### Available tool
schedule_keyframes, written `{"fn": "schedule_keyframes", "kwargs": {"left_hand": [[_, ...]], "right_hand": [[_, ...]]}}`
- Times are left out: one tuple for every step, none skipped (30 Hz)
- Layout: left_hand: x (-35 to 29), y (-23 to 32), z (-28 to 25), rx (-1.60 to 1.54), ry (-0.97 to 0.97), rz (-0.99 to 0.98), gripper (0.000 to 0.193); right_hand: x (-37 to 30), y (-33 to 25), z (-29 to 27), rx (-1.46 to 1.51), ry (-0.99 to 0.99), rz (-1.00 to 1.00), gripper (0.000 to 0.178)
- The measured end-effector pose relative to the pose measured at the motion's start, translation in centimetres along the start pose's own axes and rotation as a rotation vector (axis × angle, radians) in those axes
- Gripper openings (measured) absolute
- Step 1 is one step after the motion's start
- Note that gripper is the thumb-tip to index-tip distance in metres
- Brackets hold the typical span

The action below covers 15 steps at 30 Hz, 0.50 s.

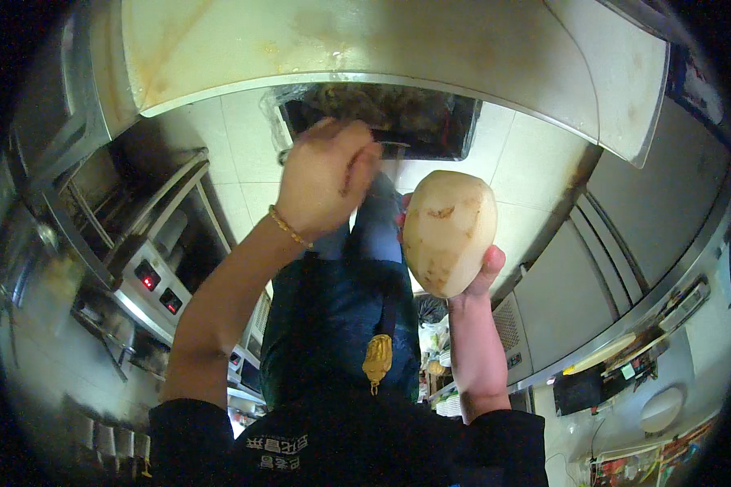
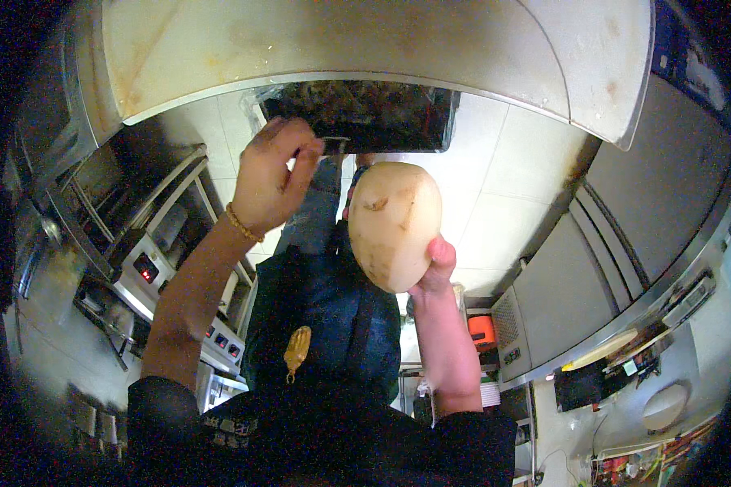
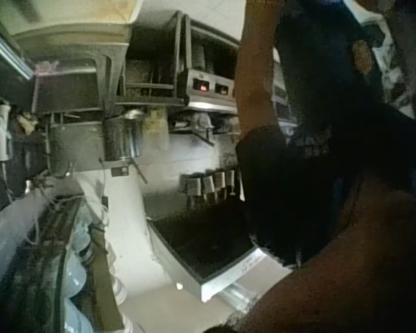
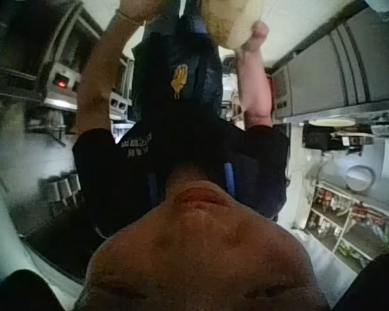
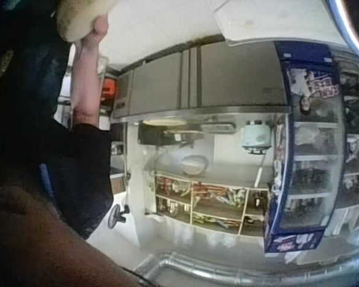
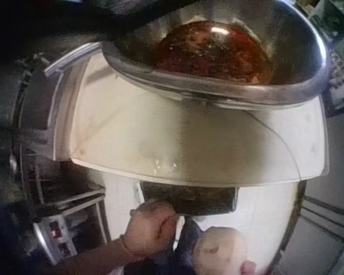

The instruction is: The person peels two large root vegetables using a peeler over a sink, then rinses them under running water. The person places the peeled vegetables on a cutting board and briefly handles a knife before washing hands.

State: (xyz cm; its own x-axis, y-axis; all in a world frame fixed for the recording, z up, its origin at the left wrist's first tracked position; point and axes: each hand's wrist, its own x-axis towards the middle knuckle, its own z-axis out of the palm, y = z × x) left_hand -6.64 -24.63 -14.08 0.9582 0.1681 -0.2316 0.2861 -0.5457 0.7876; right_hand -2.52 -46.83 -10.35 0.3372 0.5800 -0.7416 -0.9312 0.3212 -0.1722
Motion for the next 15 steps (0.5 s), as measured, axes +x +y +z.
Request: {"fn": "schedule_keyframes", "kwargs": {"left_hand": [[0.3, 0.8, -0.1, -0.043, 0.021, 0.093, 0.007], [0.6, 1.7, -0.6, 0.009, -0.011, 0.200, 0.008], [1.1, 2.4, -1.2, 0.058, -0.044, 0.308, 0.009], [1.6, 3.2, -1.7, 0.106, -0.075, 0.419, 0.010], [2.2, 4.0, -2.2, 0.195, -0.133, 0.464, 0.013], [2.9, 4.7, -2.5, 0.210, -0.151, 0.568, 0.013], [3.6, 5.1, -2.9, 0.228, -0.177, 0.643, 0.012], [4.3, 5.3, -3.4, 0.232, -0.240, 0.781, 0.012], [4.9, 5.2, -3.9, 0.298, -0.216, 0.697, 0.012], [5.3, 5.0, -4.4, 0.377, -0.273, 0.649, 0.011], [5.5, 4.6, -4.9, 0.527, -0.259, 0.645, 0.011], [5.3, 4.2, -5.1, 0.484, -0.243, 0.645, 0.011], [4.9, 3.7, -5.4, 0.470, -0.266, 0.615, 0.010], [4.2, 3.4, -5.4, 0.495, -0.382, 0.521, 0.010], [3.3, 3.1, -5.3, 0.488, -0.307, 0.538, 0.010]], "right_hand": [[-0.1, 0.1, -0.1, 0.009, -0.031, 0.029, 0.105], [-0.1, 0.3, -0.2, 0.047, -0.053, 0.077, 0.104], [-0.2, 0.3, -0.3, 0.081, -0.054, 0.137, 0.104], [-0.3, 0.3, -0.4, 0.137, -0.064, 0.187, 0.103], [-0.3, 0.4, -0.6, 0.127, -0.052, 0.247, 0.103], [-0.4, 0.4, -0.7, 0.141, -0.049, 0.300, 0.102], [-0.5, 0.5, -0.8, 0.155, -0.048, 0.355, 0.102], [-0.6, 0.5, -0.8, 0.150, -0.113, 0.387, 0.103], [-0.8, 0.7, -0.8, 0.146, -0.176, 0.419, 0.104], [-0.9, 0.8, -0.8, 0.141, -0.239, 0.448, 0.105], [-1.3, 1.0, -0.7, 0.110, -0.228, 0.426, 0.107], [-1.6, 1.1, -0.7, 0.156, -0.238, 0.434, 0.107], [-1.6, 1.3, -0.7, 0.191, -0.245, 0.448, 0.108], [-1.8, 1.4, -0.7, 0.234, -0.242, 0.458, 0.108], [-1.6, 1.8, -0.8, 0.354, -0.230, 0.448, 0.105]]}}
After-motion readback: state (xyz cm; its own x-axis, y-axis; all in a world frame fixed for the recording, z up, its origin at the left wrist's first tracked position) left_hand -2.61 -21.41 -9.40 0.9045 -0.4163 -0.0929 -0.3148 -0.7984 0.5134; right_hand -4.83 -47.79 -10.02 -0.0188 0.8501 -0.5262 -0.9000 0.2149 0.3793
